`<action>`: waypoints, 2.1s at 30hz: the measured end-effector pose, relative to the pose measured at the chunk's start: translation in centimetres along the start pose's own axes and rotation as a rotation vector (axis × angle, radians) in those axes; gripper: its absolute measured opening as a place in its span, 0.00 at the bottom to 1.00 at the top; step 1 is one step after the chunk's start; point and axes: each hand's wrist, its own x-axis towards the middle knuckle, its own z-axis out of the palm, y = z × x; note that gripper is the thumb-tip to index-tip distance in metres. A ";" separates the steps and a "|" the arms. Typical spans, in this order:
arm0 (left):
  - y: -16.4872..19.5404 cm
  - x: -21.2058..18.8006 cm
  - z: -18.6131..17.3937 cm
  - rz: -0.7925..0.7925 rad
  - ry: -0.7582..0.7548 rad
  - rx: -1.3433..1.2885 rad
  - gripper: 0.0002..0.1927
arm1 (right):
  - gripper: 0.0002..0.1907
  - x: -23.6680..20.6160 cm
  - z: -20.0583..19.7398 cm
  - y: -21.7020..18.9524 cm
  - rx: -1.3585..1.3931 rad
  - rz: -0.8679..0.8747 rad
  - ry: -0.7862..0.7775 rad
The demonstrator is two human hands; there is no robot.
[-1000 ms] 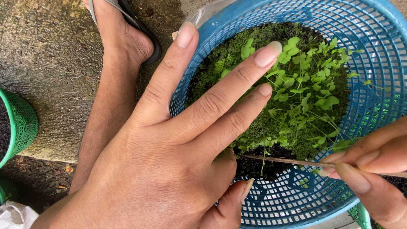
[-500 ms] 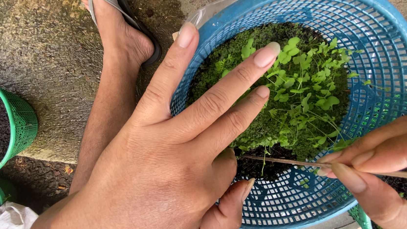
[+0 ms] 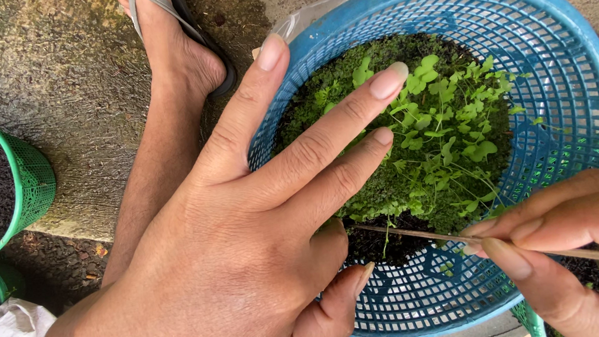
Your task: The person uses a thin wooden stick to lift small seedlings from a blue basket and places them into a green basket filled with soil. The person repeats this process, carefully positioning each seedling into the soil.
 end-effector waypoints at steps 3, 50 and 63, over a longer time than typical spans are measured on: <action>0.1 0.0 0.1 -0.007 0.005 0.016 0.19 | 0.11 -3.3 1.6 1.1 0.013 0.059 0.205; 0.8 -0.5 0.7 0.034 -0.062 0.036 0.18 | 0.09 -4.3 2.5 0.7 -0.089 0.097 0.307; 0.7 -0.4 0.6 0.028 -0.024 -0.007 0.17 | 0.10 -3.4 2.1 0.6 -0.012 0.003 0.234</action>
